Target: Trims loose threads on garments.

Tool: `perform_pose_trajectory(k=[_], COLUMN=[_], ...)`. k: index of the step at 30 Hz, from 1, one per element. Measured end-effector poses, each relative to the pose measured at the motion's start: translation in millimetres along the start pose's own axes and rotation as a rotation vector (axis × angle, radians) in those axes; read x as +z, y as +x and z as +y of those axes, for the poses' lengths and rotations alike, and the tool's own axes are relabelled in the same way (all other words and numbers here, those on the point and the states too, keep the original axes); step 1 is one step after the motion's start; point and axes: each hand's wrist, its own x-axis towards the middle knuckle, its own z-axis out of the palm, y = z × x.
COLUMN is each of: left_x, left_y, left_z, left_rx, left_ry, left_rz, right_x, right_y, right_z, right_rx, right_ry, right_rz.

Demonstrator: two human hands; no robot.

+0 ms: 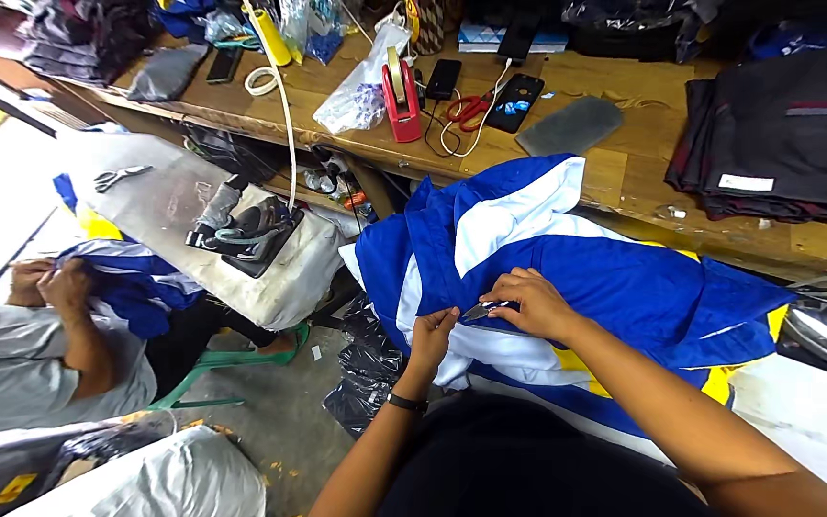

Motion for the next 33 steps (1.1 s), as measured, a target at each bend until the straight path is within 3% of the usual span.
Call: perform_pose_trajectory(k=[7,11,14,19,24,30,33], left_x=[-2.1,-2.7,-4.3,-0.3,5.3,1.6,3.4], left_y=[1.2,1.6,2.5,-1.1,-4.6,-1.3,-2.3], left_z=[2.7,0.2,-0.9,6.0,15.1,15.0,15.6], left_rx=[-0.005,0.016,0.076,0.211,0.183,0.210,0.204], left_ry=[0.010,0.020,0.065,0.068,-0.087,-0.087,-0.121], left_rz=[-0.013,-0.022,-0.020,-0.046,-0.063,-0.051,-0.075], right_x=[2.8,-4.8,-10.8,15.6,34.2,20.4,35.7], right_y=[-2.3,-10.6,-22.6,-22.2,-9.1,-28.1,-25.7], right_z=[-6.8,-10.9,-19.4,-59.7,-77.4,-88.5,-87.0], right_rx=[0.056,0.098,0.294,0.488,0.565,0.595,0.633], right_ry=[-0.007,0.029,0.333,1.284,1.334,1.454,1.524], right_rz=[0.034,-0.078,-0.030,0.083,0.189,0.043,0.093])
